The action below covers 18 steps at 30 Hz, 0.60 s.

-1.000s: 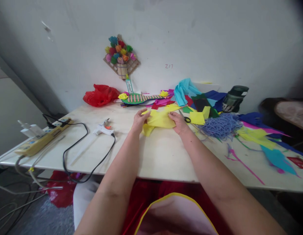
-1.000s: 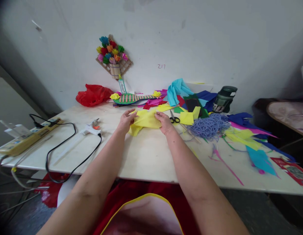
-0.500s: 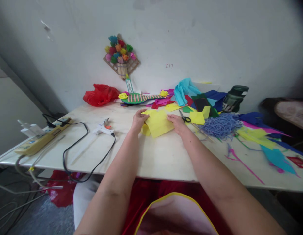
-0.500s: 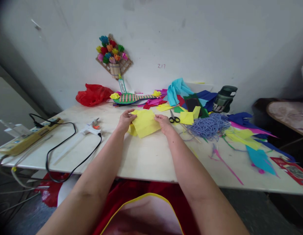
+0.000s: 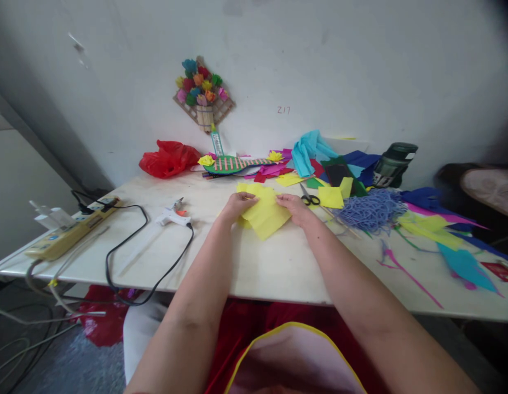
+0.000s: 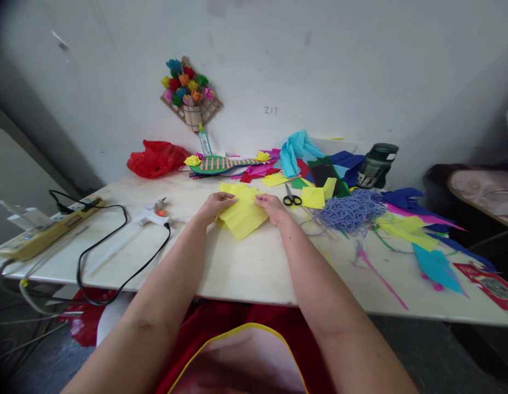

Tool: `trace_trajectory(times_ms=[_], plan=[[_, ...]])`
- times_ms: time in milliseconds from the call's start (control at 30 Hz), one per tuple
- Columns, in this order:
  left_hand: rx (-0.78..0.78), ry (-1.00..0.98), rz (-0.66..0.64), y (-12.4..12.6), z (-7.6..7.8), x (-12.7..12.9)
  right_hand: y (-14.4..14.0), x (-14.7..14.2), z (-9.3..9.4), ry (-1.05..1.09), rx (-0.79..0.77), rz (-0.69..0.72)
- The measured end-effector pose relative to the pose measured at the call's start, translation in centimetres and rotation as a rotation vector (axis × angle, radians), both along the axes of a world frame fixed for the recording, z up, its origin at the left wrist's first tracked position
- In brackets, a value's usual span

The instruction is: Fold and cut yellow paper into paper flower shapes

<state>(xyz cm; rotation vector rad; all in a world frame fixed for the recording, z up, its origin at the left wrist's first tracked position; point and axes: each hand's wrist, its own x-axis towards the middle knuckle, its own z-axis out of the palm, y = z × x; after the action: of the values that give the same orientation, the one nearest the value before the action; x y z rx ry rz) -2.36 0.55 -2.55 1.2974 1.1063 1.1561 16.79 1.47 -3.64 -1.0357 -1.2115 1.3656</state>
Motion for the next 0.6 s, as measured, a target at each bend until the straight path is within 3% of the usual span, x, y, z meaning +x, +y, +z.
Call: trace_trajectory(times_ms=[133, 600], plan=[[0.015, 0.107, 0.025, 0.15, -0.21, -0.11, 0.07, 0.05, -0.25, 0.015, -0.014, 0.039], [-0.044, 0.124, -0.07, -0.09, -0.45, -0.38, 0.1, 0.27, -0.47, -0.093, 0.026, 0.077]])
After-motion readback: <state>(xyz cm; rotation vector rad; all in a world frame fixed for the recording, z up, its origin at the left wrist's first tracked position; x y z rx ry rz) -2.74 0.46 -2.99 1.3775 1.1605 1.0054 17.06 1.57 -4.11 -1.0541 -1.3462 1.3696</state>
